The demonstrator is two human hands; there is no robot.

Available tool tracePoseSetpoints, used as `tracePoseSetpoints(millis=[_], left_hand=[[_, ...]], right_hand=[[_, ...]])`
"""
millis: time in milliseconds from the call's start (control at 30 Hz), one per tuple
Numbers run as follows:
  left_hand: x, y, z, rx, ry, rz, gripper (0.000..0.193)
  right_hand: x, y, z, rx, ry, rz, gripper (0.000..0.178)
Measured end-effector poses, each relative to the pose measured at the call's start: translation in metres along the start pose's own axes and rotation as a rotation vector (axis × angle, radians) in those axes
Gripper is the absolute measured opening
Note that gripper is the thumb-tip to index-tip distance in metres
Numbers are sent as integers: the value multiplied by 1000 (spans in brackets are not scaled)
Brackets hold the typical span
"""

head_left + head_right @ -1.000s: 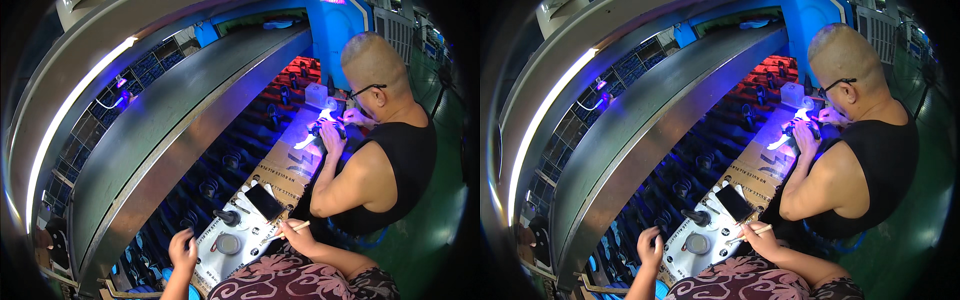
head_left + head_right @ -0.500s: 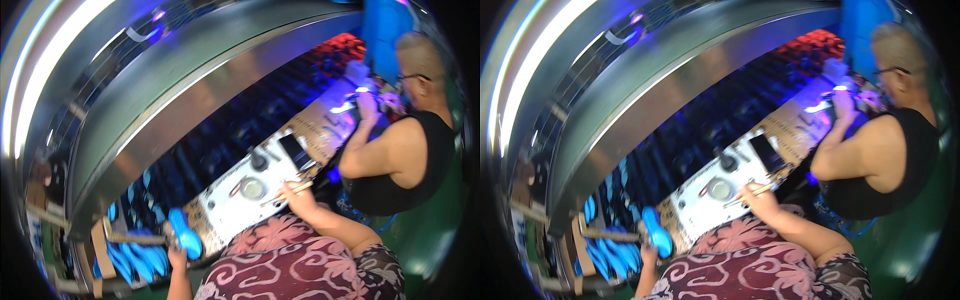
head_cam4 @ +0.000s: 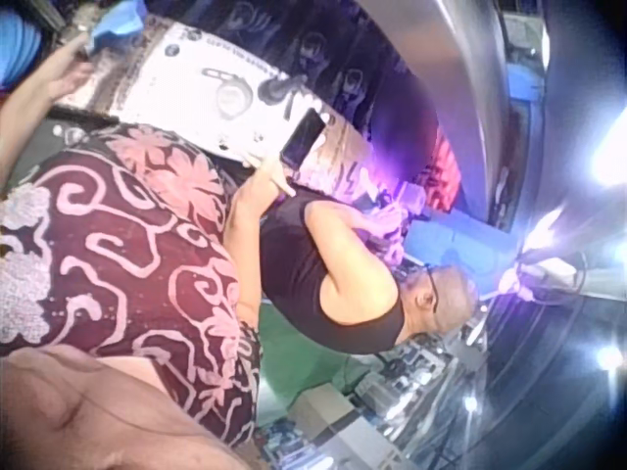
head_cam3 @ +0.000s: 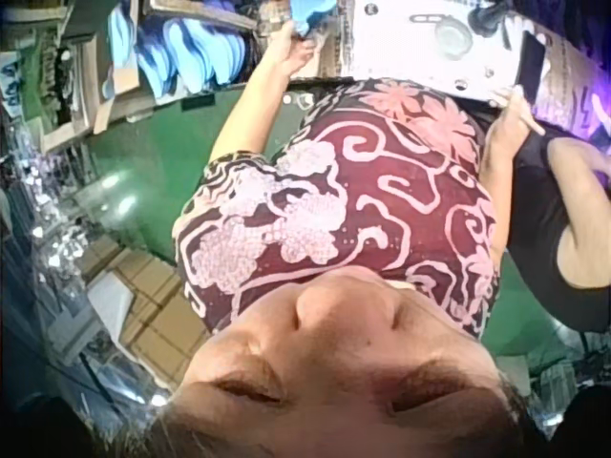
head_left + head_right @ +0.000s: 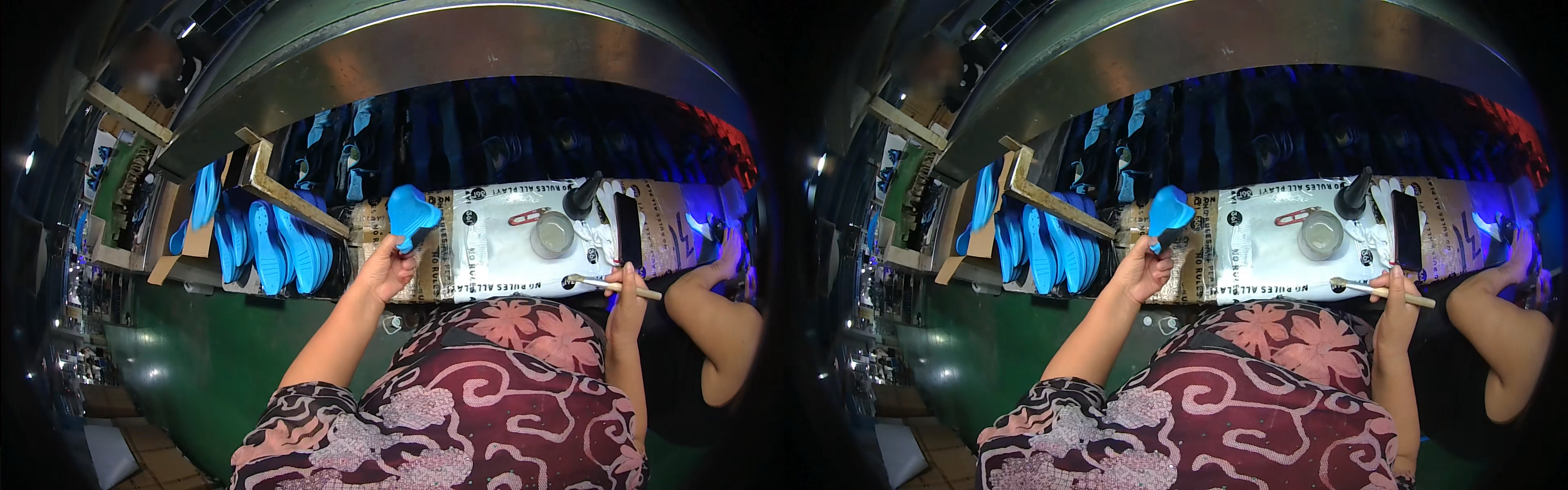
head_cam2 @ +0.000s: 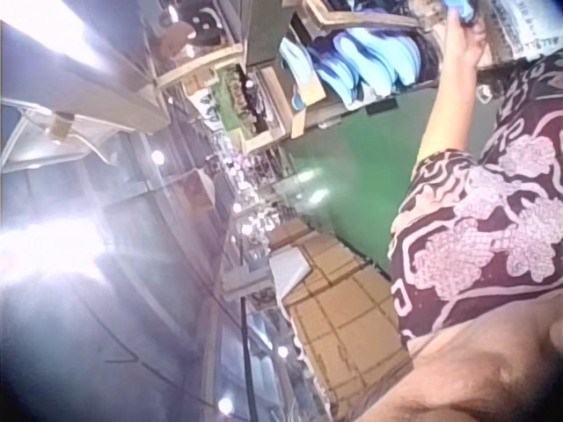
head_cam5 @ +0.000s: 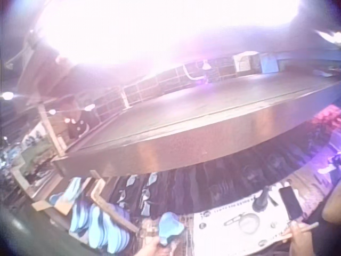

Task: The person applies adhesive to shoe soles using a brush and places each sole onto an upper conveyor belt.

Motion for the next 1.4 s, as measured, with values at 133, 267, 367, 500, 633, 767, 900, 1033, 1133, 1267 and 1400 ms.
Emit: tracePoseSetpoints(millis=[133, 267, 367, 500, 633, 767, 900, 1033, 1133, 1267, 1400], left_hand=[[3, 29, 62, -39, -297, 407, 52], [6, 43, 109, -75, -484, 637, 62], [8, 58, 144, -70, -606, 822, 56], [0, 64, 163, -149, -714, 960, 56], [-5, 71, 171, -182, -735, 1019, 60], [-1, 78, 169, -125, -842, 1143, 61], [2, 80, 164, -105, -877, 1218, 56], [1, 82, 166, -134, -901, 1256, 53], [1, 82, 167, -135, -906, 1275, 55], [0, 82, 163, -143, -944, 1330, 58], [-2, 82, 164, -136, -876, 1309, 58]], right_hand=[[0, 0, 6, 62, -107, 87, 38], [-35, -1, 42, -160, -73, -62, 44], [-84, 12, 71, -264, -7, -202, 39], [-123, 28, 93, -347, 121, -572, 32], [-124, 37, 111, -393, 184, -665, 30], [-125, 41, 120, -402, 251, -744, 26], [-127, 39, 116, -390, 314, -756, 26], [-127, 39, 118, -395, 282, -749, 25], [-127, 44, 126, -435, 301, -777, 24], [-125, 40, 121, -391, 376, -804, 22], [-125, 40, 116, -377, 297, -782, 18]])
Point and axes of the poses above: each hand's wrist, its own y-axis away from the middle knuckle, its own z-axis out of the palm, x = y × z, the point moved 10 cm from there along -y, towards the middle knuckle, and after that the axes turned 8 degrees about x, right-handed, at the moved point
